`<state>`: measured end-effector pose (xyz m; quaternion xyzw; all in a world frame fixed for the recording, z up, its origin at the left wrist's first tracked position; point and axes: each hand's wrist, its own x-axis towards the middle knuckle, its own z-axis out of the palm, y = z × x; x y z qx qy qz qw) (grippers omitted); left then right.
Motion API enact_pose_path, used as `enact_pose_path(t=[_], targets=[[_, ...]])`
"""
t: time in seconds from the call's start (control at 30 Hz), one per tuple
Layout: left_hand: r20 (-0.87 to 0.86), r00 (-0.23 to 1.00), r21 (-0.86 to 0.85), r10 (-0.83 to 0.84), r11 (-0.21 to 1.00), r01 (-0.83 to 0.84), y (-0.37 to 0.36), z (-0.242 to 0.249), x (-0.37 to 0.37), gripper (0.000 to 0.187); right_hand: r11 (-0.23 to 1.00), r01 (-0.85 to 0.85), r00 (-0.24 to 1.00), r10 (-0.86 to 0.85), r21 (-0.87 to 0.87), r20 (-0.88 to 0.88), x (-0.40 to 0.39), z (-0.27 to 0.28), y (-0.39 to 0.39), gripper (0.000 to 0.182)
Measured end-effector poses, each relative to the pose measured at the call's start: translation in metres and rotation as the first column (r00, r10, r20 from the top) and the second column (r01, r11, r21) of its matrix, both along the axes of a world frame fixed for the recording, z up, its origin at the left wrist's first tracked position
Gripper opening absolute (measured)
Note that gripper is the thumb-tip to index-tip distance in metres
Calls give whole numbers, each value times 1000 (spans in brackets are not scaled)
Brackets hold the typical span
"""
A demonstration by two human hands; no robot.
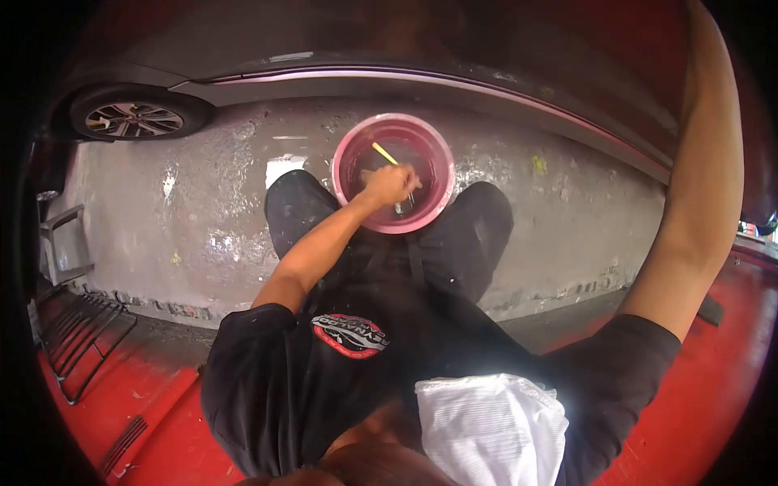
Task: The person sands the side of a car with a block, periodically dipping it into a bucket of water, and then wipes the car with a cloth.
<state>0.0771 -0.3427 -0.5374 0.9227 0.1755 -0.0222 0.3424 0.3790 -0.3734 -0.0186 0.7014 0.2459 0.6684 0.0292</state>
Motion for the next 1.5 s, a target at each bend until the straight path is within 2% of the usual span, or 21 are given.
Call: enact_pose_path(t=[0.03, 0.07, 0.13, 0.23, 0.27, 0.3, 0.37, 0.43, 0.5, 0.57, 0.7, 0.73, 0.8, 0.83, 0.87, 0.93, 1.17, 1.23, 1.3, 1.4, 1.5], targets=[[-75, 988, 43, -132, 990, 135, -4, -19, -3, 16, 996, -75, 889, 85, 38, -450, -23, -2, 3, 34], [-76, 988, 33, -131, 990, 134, -2, -51, 1, 16, 997, -77, 888, 81, 28, -453, -24, -4, 4, 34], [-633, 719, -456, -287, 889, -46, 16, -114, 20, 18, 986, -168, 902, 160, 13, -401, -24, -6, 3, 36], [-620, 764, -511, -179, 831, -220, 27, -132, 11, 19, 960, -281, 915, 263, -14, -307, -15, -6, -2, 43], [-502, 832, -172, -236, 970, 172, 24, -192, 9, 20, 949, -314, 915, 296, -24, -273, -12, -5, -3, 47], [-487, 853, -172, -190, 978, 119, 24, -206, 3, 20, 952, -305, 921, 292, -14, -257, 10, -4, 1, 47], [-434, 887, -228, -158, 972, 61, 12, -223, -10, 20, 997, -64, 809, 27, 42, 588, 70, 4, 5, 32], [-369, 920, -445, -130, 894, -52, 6, -241, -17, 22, 928, 352, 861, -373, 124, 346, 32, -9, 9, 40], [-429, 887, -870, -170, 341, -355, 9, -247, -6, 23, 853, -456, 884, 400, 254, 243, 44, -1, 19, 53], [-455, 761, -798, -464, -168, -579, 23, -237, 18, 25, 818, -506, 862, 484, 272, 149, 24, -4, 17, 64], [-60, 979, -996, -194, 72, -46, 66, 80, 84, 30, 774, -557, 827, 548, 299, 122, 9, -1, 13, 63], [79, 993, -903, 85, 428, 35, 53, 217, 79, 42, 776, -556, 827, 551, 298, 108, 7, -1, 12, 63], [659, 749, -289, -72, 895, 340, 89, 345, 101, 41, 782, -546, 832, 548, 300, 87, 3, -1, 11, 62], [886, 447, 12, -126, 968, 250, 89, 401, 106, 36, 772, -556, 826, 553, 307, 106, 4, 1, 11, 62], [888, 242, 444, -391, 865, -232, 102, 448, 119, 27, 726, -613, 785, 605, 312, 135, 8, 2, 13, 61], [772, 112, 582, -626, 625, -520, 120, 516, 127, 16, 727, -593, 795, 597, 346, 108, 15, 3, 15, 60], [529, 535, 766, -659, 99, -636, 205, 587, 102, 80, 727, -600, 790, 603, 334, 108, 14, 3, 16, 60], [567, 545, 740, -618, 90, -667, 222, 594, 73, 89, 715, -621, 775, 622, 320, 114, 16, 3, 15, 60], [709, 670, 705, -221, 190, -683, 239, 597, 29, 82, 734, -606, 789, 603, 308, 116, 17, 2, 15, 60], [670, 519, 663, -530, 114, -740, 285, 557, -10, 56, 731, -611, 786, 605, 303, 125, 17, 3, 16, 59], [762, 565, 627, -316, 144, -765, 321, 495, -57, 69, 740, -606, 790, 602, 290, 116, 13, 1, 17, 60]])
